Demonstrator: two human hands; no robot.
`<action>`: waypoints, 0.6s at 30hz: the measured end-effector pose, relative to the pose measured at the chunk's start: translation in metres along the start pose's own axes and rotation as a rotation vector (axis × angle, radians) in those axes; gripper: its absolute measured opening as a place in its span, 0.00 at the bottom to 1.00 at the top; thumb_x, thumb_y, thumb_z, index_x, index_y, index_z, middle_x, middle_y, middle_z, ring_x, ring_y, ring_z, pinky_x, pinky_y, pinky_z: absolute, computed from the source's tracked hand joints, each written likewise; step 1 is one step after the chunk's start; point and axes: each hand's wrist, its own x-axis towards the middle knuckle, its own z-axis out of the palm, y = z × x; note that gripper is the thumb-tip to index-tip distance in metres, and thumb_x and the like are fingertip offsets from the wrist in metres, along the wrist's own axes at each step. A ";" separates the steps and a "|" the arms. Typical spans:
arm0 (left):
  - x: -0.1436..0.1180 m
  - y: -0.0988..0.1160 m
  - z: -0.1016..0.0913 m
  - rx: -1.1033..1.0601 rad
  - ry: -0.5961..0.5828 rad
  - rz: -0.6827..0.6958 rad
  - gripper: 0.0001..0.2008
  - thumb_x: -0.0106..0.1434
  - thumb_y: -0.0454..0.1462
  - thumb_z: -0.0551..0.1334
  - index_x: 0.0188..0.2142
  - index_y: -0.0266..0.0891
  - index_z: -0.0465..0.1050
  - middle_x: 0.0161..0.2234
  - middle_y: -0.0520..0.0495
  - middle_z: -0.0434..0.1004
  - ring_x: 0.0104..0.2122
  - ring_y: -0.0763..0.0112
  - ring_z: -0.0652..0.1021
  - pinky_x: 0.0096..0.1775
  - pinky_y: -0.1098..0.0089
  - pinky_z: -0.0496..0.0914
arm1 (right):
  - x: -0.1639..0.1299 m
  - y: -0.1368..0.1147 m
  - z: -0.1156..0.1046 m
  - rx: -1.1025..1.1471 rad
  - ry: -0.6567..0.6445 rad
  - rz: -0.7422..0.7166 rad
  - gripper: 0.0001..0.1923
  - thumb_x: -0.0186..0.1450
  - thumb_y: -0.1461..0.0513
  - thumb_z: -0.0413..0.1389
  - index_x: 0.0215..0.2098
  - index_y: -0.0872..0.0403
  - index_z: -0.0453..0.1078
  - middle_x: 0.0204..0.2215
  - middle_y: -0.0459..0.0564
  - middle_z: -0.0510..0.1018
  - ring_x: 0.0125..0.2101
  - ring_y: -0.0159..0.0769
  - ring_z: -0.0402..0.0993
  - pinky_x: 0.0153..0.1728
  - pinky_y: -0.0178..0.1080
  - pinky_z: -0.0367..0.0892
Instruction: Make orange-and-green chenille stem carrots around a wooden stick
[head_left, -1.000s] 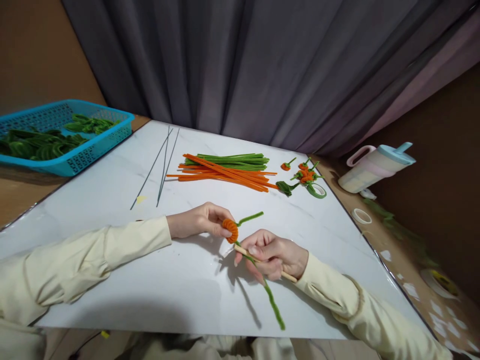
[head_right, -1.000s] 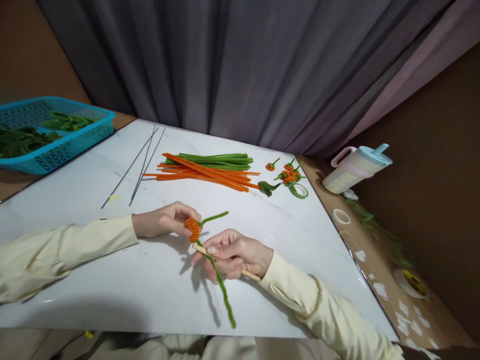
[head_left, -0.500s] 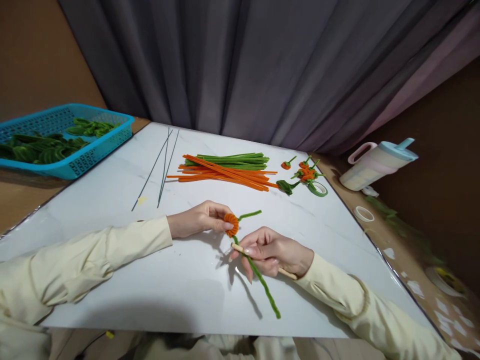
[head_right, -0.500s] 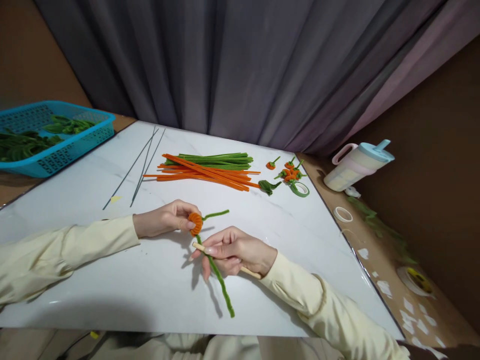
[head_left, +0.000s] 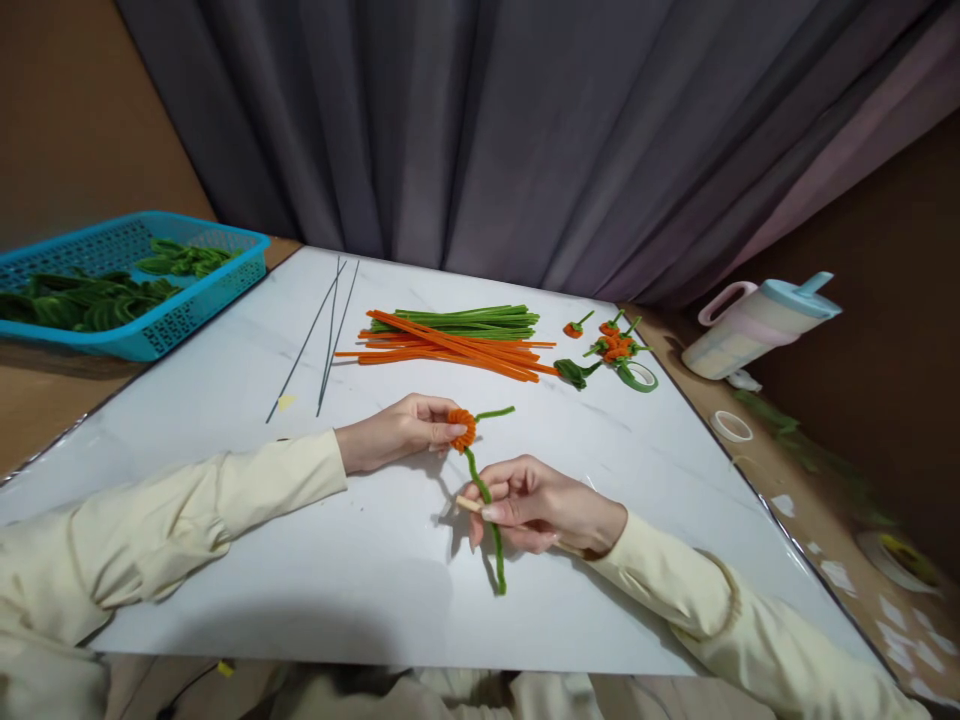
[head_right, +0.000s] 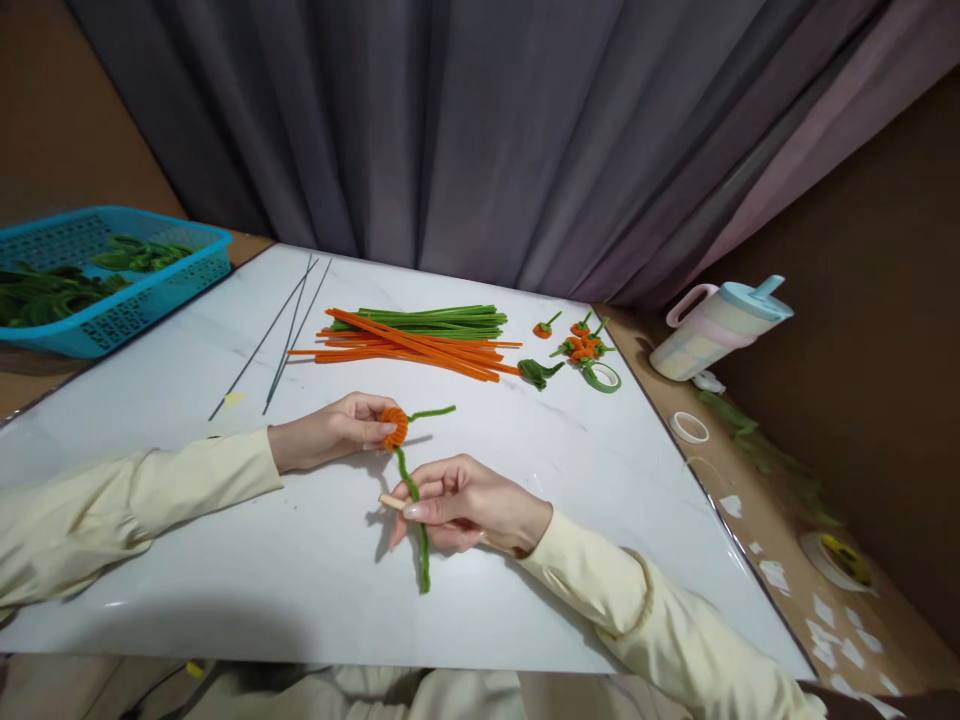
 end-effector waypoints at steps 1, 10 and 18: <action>0.000 0.001 0.001 -0.031 0.006 0.004 0.11 0.52 0.39 0.68 0.29 0.32 0.73 0.25 0.50 0.70 0.24 0.78 0.65 0.28 0.74 0.58 | 0.000 0.000 0.000 0.004 -0.014 0.005 0.11 0.59 0.62 0.60 0.37 0.62 0.72 0.31 0.54 0.77 0.09 0.16 0.50 0.09 0.27 0.43; 0.000 0.001 -0.003 0.020 -0.021 -0.026 0.11 0.52 0.40 0.68 0.28 0.32 0.72 0.24 0.50 0.69 0.23 0.78 0.64 0.25 0.74 0.54 | -0.005 -0.008 -0.005 0.011 -0.052 0.028 0.15 0.61 0.63 0.59 0.44 0.62 0.71 0.34 0.59 0.77 0.10 0.16 0.50 0.09 0.27 0.41; 0.000 0.000 -0.005 0.120 -0.053 -0.030 0.13 0.53 0.42 0.67 0.31 0.33 0.71 0.24 0.51 0.67 0.23 0.78 0.63 0.25 0.73 0.54 | -0.007 -0.013 -0.013 0.105 0.007 0.012 0.16 0.61 0.62 0.58 0.45 0.63 0.72 0.31 0.61 0.77 0.11 0.16 0.44 0.09 0.24 0.39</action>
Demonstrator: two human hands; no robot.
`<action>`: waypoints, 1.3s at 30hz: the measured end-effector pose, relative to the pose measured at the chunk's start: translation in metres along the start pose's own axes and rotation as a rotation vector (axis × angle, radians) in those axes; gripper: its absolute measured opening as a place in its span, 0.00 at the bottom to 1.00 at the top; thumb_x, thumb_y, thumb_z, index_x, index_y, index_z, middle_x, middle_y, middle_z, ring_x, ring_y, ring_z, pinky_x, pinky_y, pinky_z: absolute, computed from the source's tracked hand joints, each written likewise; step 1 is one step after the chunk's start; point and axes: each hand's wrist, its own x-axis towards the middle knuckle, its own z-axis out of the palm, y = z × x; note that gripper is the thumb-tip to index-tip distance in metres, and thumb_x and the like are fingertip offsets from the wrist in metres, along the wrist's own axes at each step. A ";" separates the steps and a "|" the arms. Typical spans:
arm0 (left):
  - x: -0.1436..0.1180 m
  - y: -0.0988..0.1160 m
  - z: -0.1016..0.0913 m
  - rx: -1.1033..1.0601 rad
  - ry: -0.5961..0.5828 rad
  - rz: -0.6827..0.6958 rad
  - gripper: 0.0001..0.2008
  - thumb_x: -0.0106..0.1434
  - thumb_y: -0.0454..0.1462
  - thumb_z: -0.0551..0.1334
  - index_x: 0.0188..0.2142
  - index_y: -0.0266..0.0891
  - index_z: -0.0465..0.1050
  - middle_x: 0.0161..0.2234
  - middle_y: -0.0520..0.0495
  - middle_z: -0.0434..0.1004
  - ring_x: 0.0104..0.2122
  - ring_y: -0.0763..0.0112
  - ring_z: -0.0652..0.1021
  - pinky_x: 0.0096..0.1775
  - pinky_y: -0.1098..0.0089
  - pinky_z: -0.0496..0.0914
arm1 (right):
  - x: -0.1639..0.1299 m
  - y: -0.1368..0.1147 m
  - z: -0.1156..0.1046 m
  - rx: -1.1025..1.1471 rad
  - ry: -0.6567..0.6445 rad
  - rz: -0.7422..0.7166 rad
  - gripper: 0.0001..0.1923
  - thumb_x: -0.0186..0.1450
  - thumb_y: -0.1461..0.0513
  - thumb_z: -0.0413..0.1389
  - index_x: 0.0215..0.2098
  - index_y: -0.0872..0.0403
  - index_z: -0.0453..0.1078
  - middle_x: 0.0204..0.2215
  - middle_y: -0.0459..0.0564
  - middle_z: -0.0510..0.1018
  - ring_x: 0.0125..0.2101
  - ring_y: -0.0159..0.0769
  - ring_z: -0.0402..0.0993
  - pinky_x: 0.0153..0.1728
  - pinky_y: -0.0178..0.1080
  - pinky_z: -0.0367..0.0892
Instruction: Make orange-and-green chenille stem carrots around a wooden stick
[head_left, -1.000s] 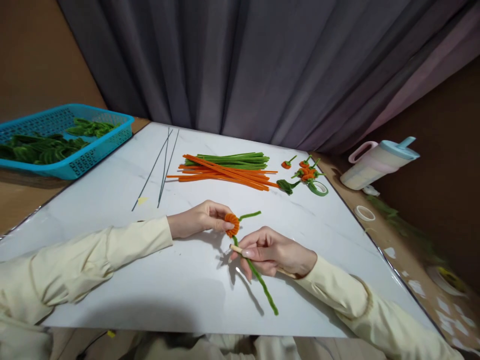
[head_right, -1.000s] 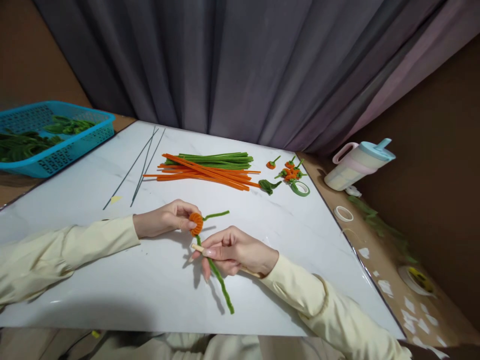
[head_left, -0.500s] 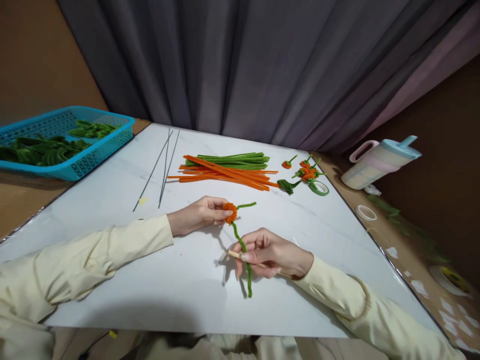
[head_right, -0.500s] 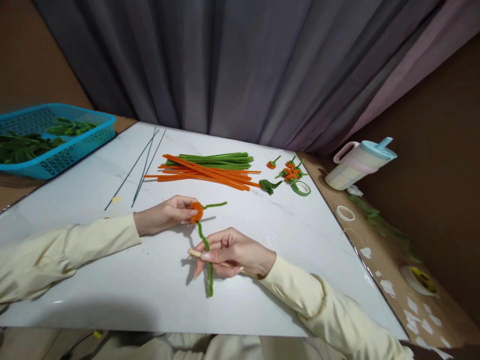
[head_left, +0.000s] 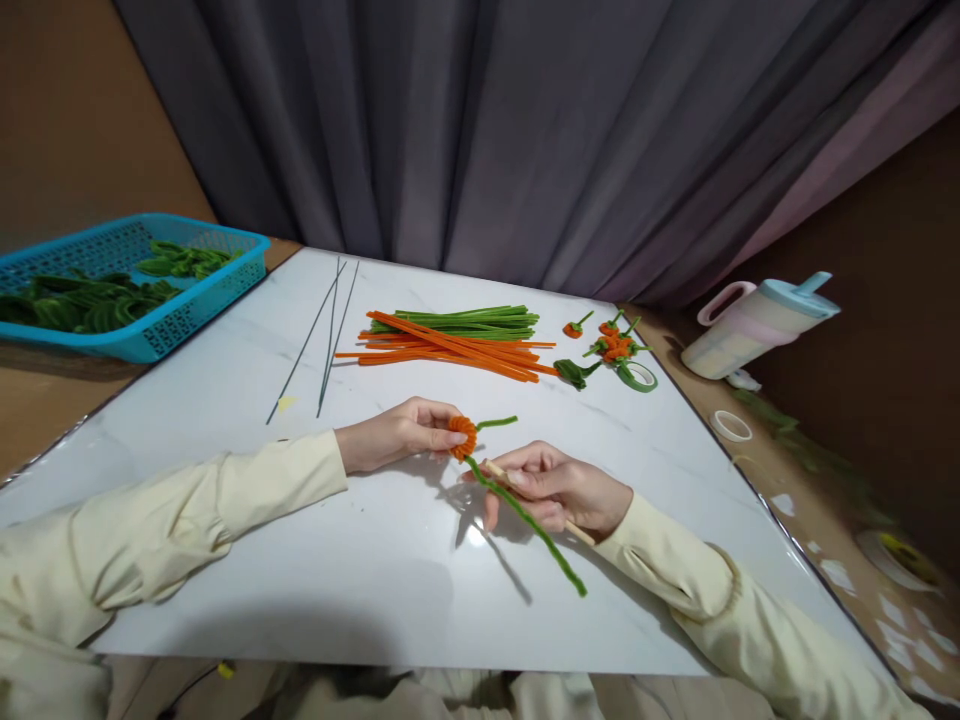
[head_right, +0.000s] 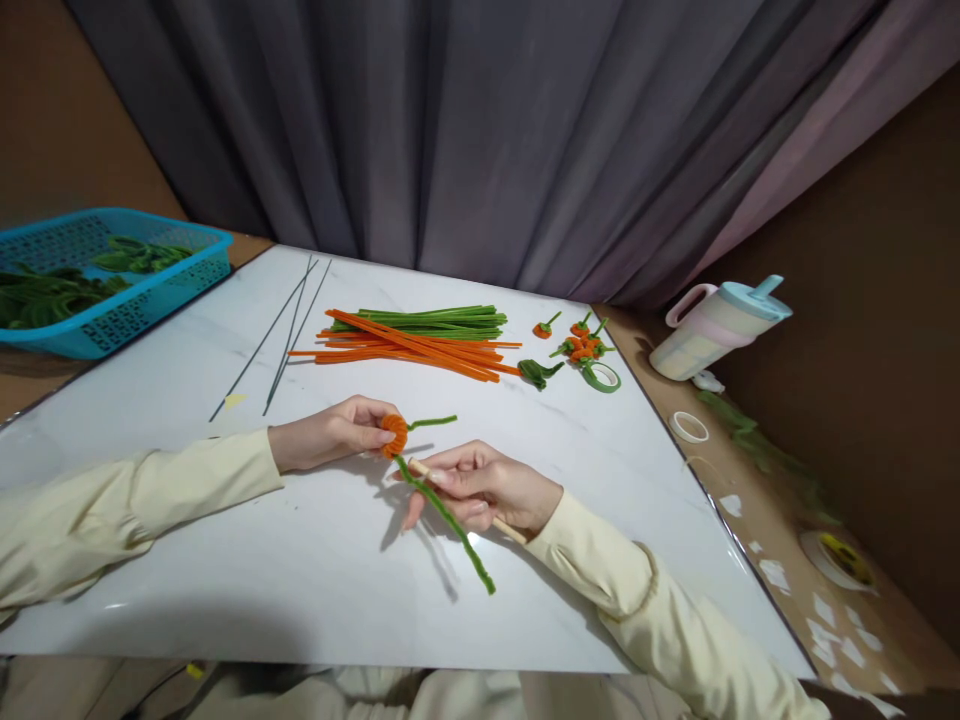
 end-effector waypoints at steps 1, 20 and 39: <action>0.000 0.000 0.000 0.014 -0.002 -0.001 0.13 0.53 0.42 0.67 0.31 0.33 0.72 0.23 0.51 0.67 0.23 0.77 0.63 0.25 0.73 0.54 | 0.001 0.001 0.000 0.013 0.002 0.014 0.16 0.62 0.61 0.58 0.45 0.64 0.72 0.30 0.61 0.78 0.11 0.16 0.44 0.08 0.24 0.39; 0.000 0.000 0.000 0.004 -0.041 0.045 0.08 0.54 0.37 0.67 0.29 0.34 0.74 0.25 0.51 0.72 0.23 0.78 0.65 0.27 0.74 0.56 | 0.010 0.013 0.002 0.148 -0.181 0.029 0.08 0.61 0.64 0.58 0.39 0.61 0.70 0.31 0.58 0.78 0.10 0.16 0.44 0.08 0.22 0.41; 0.000 -0.002 0.002 -0.131 -0.028 -0.042 0.08 0.53 0.37 0.66 0.28 0.32 0.75 0.25 0.50 0.70 0.25 0.76 0.67 0.29 0.74 0.59 | -0.002 0.000 0.026 -0.890 0.217 -0.216 0.14 0.67 0.56 0.51 0.31 0.59 0.66 0.27 0.51 0.76 0.19 0.25 0.59 0.21 0.30 0.54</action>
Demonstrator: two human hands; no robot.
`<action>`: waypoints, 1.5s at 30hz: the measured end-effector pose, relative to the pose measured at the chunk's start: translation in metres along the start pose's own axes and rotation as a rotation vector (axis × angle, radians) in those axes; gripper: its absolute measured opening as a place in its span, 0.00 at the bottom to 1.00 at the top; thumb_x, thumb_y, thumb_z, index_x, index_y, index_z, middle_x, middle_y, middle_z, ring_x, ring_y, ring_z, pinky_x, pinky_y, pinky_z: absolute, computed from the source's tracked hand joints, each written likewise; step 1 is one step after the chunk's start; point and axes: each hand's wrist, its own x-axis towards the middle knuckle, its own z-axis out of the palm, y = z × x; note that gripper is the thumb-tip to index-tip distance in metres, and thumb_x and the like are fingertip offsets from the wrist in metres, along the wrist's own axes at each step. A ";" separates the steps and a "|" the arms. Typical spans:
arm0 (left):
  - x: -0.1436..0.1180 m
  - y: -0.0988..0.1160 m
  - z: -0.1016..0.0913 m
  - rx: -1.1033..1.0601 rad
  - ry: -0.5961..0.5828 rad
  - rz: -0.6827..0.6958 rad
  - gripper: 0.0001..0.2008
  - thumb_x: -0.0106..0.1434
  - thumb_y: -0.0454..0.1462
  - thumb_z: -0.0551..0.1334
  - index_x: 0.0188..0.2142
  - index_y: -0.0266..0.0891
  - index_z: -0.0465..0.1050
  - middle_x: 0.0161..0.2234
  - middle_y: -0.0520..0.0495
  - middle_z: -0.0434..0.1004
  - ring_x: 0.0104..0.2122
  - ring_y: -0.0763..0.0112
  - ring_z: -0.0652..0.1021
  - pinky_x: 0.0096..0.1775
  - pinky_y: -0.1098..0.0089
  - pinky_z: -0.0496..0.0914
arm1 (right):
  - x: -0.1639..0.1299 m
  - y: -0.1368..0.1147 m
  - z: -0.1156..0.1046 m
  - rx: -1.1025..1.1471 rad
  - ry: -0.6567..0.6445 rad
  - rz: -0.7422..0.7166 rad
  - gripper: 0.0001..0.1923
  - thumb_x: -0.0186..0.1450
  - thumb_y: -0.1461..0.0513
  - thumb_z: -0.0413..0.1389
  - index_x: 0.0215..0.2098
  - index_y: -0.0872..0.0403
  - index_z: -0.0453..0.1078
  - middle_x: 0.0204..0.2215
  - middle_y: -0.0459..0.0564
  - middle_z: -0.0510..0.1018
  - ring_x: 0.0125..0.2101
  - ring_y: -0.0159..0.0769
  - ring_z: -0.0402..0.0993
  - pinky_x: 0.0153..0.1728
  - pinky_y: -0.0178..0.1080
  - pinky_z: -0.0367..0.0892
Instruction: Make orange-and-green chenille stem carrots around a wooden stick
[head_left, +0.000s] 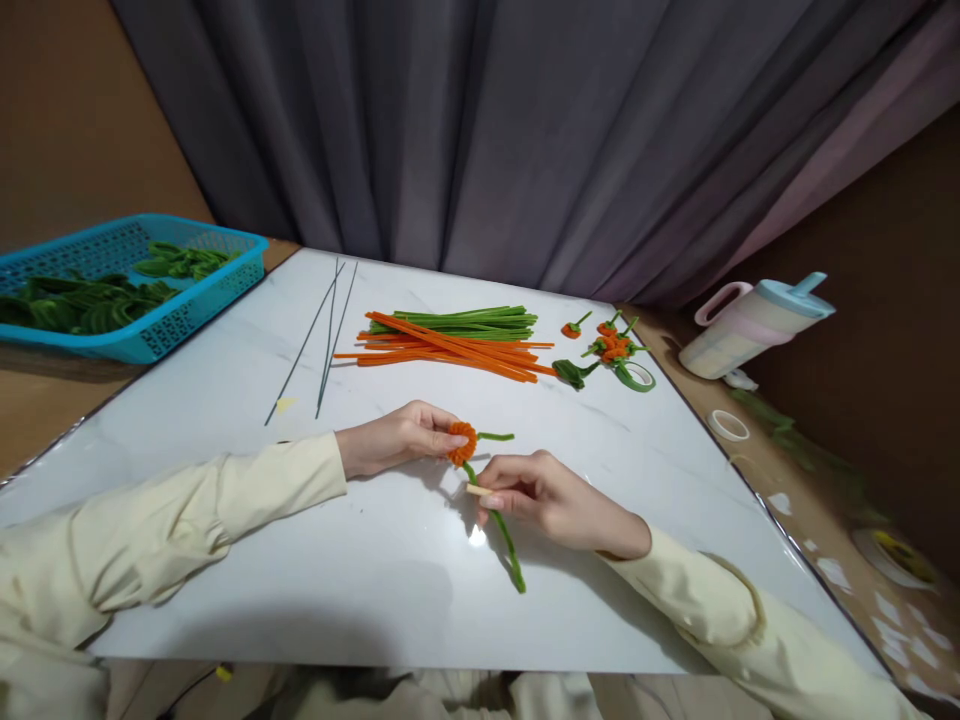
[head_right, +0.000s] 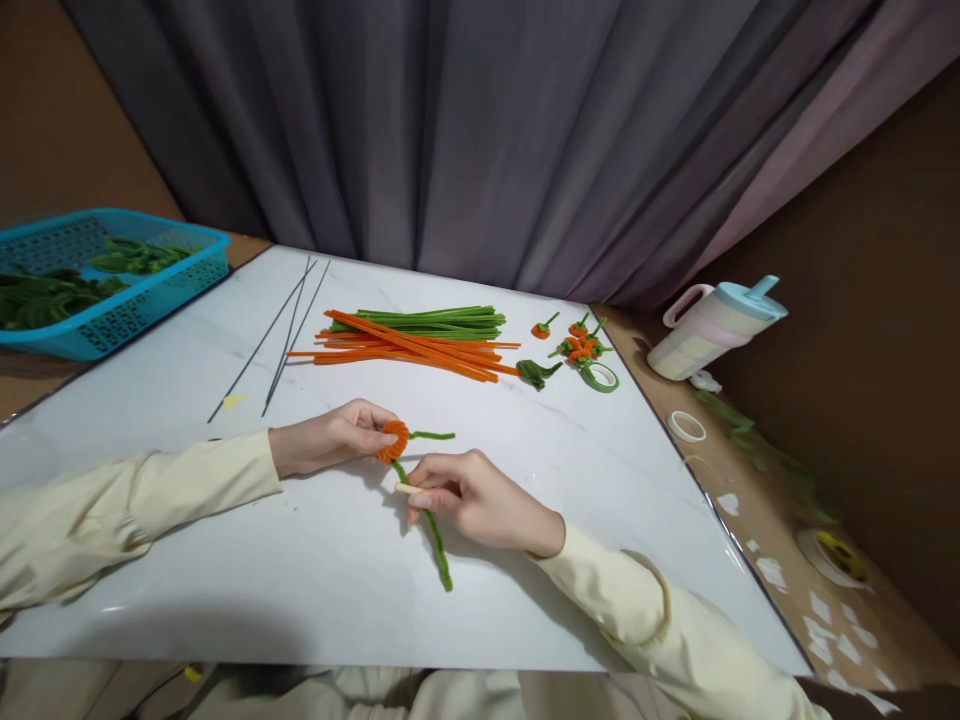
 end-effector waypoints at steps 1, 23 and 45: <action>0.000 0.000 0.000 0.004 0.000 0.000 0.08 0.54 0.38 0.66 0.27 0.32 0.74 0.24 0.50 0.70 0.25 0.77 0.66 0.28 0.74 0.58 | -0.001 -0.001 0.000 -0.091 0.039 -0.016 0.13 0.67 0.56 0.51 0.31 0.59 0.67 0.27 0.51 0.76 0.21 0.26 0.62 0.23 0.30 0.55; 0.000 0.000 0.000 0.038 -0.004 -0.006 0.10 0.53 0.39 0.67 0.28 0.32 0.73 0.25 0.50 0.70 0.25 0.77 0.67 0.28 0.74 0.58 | 0.002 0.007 -0.002 0.307 -0.038 0.096 0.14 0.59 0.58 0.61 0.31 0.64 0.72 0.25 0.54 0.77 0.20 0.24 0.62 0.20 0.29 0.54; 0.000 0.002 0.001 0.080 0.009 0.004 0.12 0.55 0.41 0.66 0.28 0.32 0.72 0.25 0.51 0.68 0.23 0.78 0.65 0.26 0.75 0.59 | -0.002 0.002 0.002 -0.067 0.004 0.007 0.20 0.63 0.54 0.54 0.25 0.63 0.73 0.20 0.49 0.73 0.19 0.26 0.59 0.20 0.30 0.55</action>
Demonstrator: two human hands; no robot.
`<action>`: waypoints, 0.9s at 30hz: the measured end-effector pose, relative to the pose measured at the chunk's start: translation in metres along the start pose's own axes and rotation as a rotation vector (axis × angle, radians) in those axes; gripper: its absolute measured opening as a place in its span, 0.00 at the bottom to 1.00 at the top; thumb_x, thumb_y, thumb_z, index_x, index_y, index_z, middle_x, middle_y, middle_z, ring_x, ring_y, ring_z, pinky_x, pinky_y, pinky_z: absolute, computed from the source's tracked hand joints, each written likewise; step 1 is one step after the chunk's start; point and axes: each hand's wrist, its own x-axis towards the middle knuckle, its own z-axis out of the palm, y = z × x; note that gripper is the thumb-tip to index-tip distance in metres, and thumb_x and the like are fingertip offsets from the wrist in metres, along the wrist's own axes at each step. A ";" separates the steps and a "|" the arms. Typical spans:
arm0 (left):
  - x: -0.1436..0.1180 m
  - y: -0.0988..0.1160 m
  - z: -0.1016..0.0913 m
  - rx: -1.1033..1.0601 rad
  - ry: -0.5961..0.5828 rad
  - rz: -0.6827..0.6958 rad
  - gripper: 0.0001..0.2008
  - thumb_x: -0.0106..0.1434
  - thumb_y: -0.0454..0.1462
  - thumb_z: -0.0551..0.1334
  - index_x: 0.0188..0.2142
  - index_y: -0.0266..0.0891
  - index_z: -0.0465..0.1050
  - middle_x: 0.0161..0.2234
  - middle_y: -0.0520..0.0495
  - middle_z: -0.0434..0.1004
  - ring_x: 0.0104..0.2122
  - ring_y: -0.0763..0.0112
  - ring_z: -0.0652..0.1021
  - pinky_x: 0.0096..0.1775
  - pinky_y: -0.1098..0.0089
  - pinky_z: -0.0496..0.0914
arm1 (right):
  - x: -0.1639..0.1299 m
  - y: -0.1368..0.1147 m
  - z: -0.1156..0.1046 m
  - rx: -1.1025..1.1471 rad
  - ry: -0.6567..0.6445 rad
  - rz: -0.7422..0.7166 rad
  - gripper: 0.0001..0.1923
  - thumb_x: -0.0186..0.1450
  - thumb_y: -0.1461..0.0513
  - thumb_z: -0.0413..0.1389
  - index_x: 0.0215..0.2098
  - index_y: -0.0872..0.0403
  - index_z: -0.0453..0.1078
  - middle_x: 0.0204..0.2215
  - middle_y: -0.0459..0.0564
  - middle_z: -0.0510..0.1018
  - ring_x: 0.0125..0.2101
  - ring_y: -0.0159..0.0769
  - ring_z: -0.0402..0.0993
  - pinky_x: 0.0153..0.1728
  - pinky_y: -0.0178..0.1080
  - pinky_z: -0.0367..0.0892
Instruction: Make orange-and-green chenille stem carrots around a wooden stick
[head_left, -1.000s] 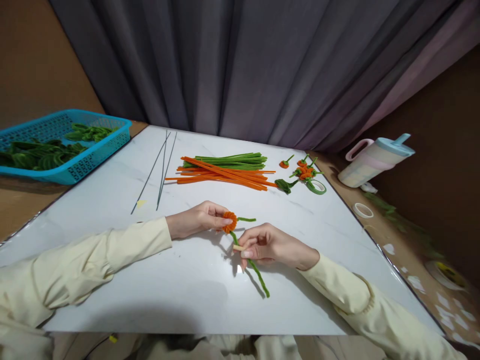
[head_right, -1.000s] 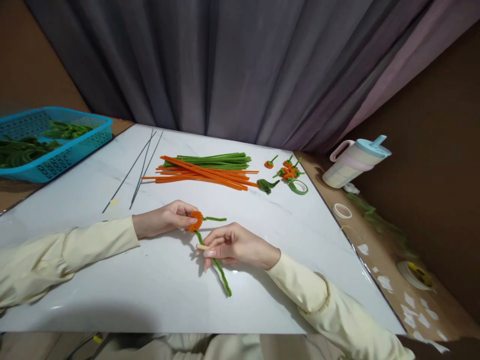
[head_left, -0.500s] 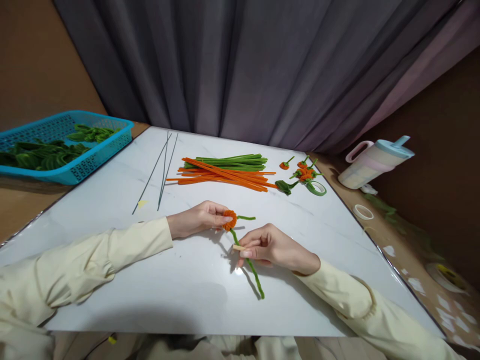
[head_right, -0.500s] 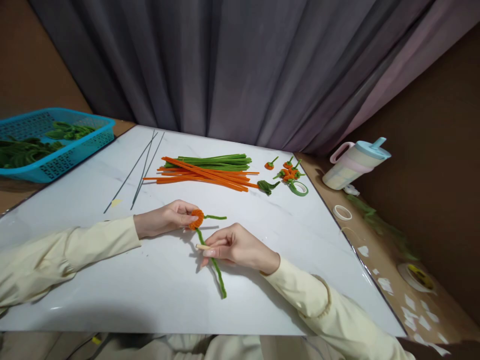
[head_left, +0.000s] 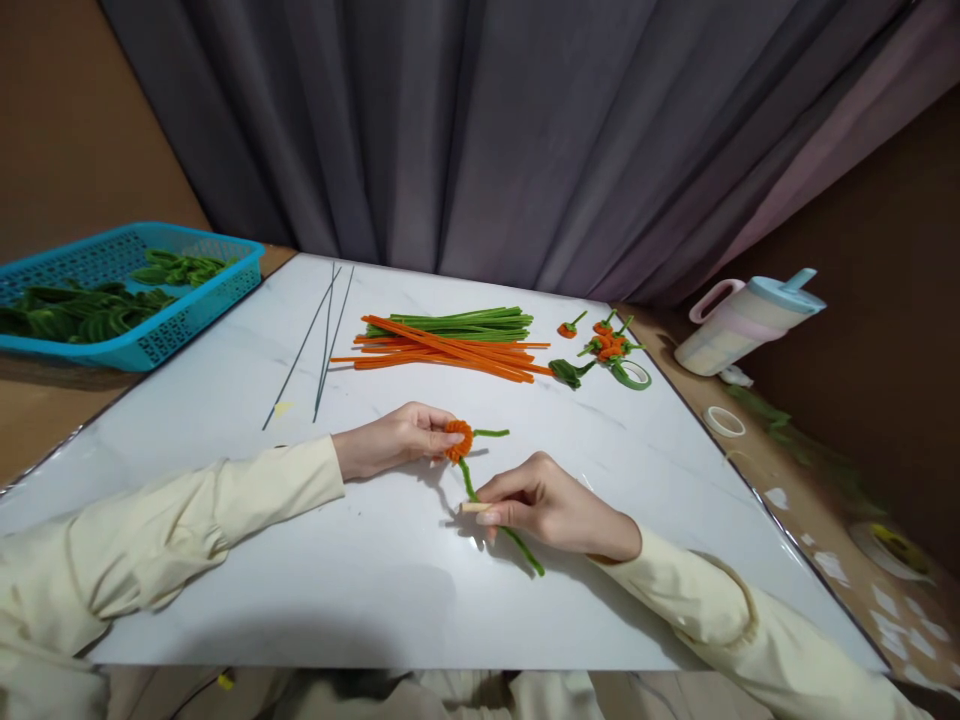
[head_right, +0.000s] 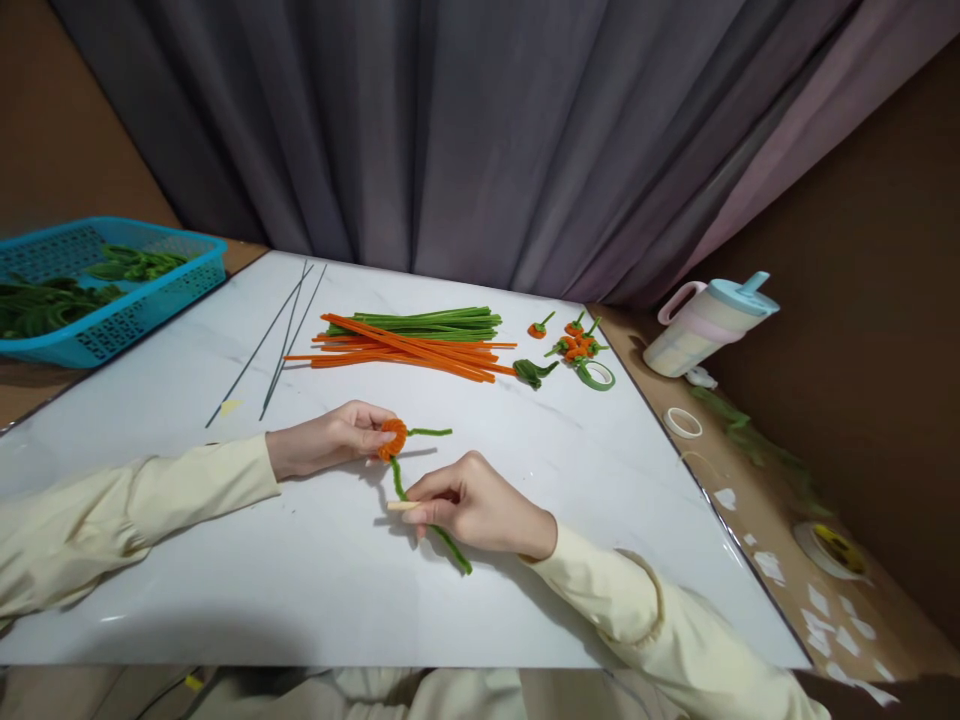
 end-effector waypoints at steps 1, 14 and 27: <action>0.000 0.000 0.000 0.022 -0.001 0.006 0.12 0.56 0.41 0.65 0.29 0.32 0.72 0.25 0.50 0.69 0.23 0.78 0.65 0.26 0.75 0.60 | 0.000 0.000 0.000 -0.005 0.001 -0.003 0.20 0.63 0.54 0.54 0.25 0.63 0.73 0.19 0.49 0.72 0.19 0.26 0.59 0.20 0.30 0.55; -0.001 0.001 0.002 0.178 -0.060 0.040 0.12 0.59 0.42 0.63 0.34 0.33 0.72 0.25 0.51 0.70 0.23 0.78 0.69 0.26 0.75 0.65 | 0.003 0.009 -0.007 0.478 -0.063 0.101 0.21 0.62 0.54 0.58 0.45 0.63 0.71 0.23 0.47 0.72 0.14 0.20 0.47 0.15 0.30 0.42; -0.002 -0.001 0.003 0.187 -0.101 0.056 0.10 0.58 0.41 0.64 0.34 0.34 0.71 0.28 0.50 0.71 0.26 0.76 0.69 0.31 0.74 0.64 | 0.013 0.020 -0.007 0.836 -0.226 0.200 0.11 0.58 0.63 0.61 0.36 0.63 0.73 0.32 0.57 0.78 0.11 0.16 0.48 0.10 0.28 0.39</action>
